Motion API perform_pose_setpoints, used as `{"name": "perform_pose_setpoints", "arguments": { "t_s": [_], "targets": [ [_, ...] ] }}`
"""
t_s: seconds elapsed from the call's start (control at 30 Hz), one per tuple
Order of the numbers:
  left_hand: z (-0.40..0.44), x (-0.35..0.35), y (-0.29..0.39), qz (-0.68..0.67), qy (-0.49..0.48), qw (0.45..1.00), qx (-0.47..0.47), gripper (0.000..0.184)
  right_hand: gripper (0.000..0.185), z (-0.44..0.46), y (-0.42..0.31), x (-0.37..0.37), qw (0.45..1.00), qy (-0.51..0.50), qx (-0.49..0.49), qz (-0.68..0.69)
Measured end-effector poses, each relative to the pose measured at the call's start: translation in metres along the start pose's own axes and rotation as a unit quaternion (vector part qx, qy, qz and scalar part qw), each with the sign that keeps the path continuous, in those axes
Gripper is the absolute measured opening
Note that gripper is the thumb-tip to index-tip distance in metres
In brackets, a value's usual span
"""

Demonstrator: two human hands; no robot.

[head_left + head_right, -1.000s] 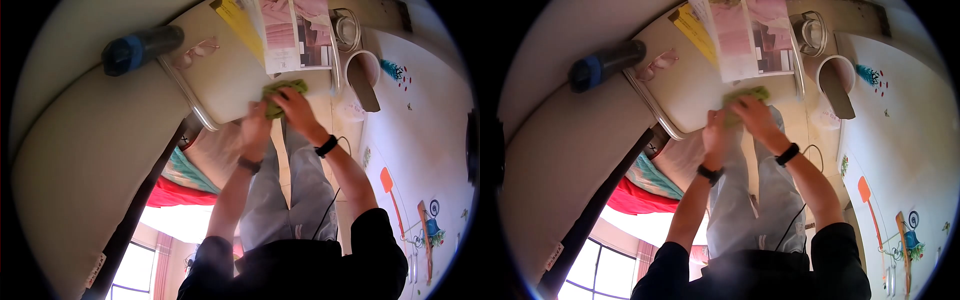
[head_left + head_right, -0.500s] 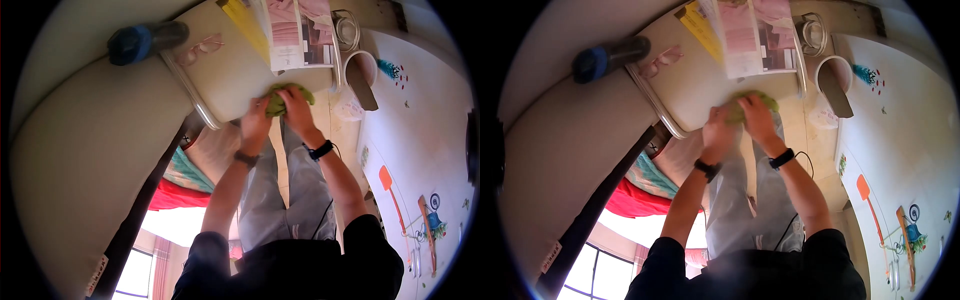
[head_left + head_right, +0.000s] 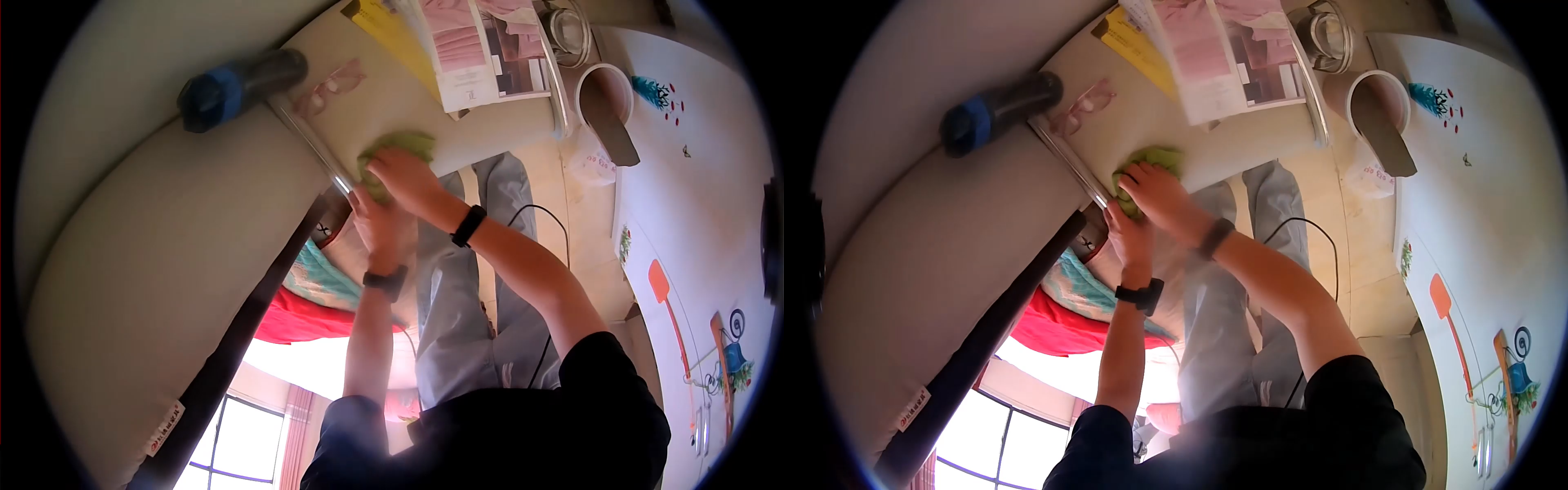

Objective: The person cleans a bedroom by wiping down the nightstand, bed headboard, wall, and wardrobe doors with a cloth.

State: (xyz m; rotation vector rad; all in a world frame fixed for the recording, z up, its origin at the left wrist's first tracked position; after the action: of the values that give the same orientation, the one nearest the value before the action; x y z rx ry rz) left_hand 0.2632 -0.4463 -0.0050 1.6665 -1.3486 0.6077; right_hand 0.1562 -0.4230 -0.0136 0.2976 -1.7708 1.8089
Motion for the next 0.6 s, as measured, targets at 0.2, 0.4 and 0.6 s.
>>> {"name": "perform_pose_setpoints", "arguments": {
  "t_s": [0.2,0.4,0.6],
  "targets": [
    [-0.027,-0.059,0.019,0.004,-0.029,0.997,-0.072,0.048,0.032,-0.047,0.03,0.04,0.998,-0.03,-0.046,0.004],
    [-0.06,-0.117,0.081,-0.001,-0.121,0.986,-0.11,0.052,0.053,-0.1,0.071,0.112,0.993,0.004,-0.107,-0.057],
    [-0.104,-0.12,0.193,-0.046,-0.17,0.958,-0.225,0.059,0.056,-0.153,0.085,0.223,0.968,0.093,-0.224,-0.062]
  ]
}}
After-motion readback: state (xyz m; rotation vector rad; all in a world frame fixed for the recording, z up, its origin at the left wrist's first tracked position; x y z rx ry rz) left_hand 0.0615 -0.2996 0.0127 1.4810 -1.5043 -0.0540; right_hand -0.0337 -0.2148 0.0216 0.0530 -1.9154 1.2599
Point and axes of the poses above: each hand's wrist, its own z-axis towards the middle knuckle, its own x-axis out of the back of the hand, y = z × x, the point moved 9 cm from there along z, towards the middle knuckle, and after that the axes turned 11 degrees about x, right-handed, at the moved point
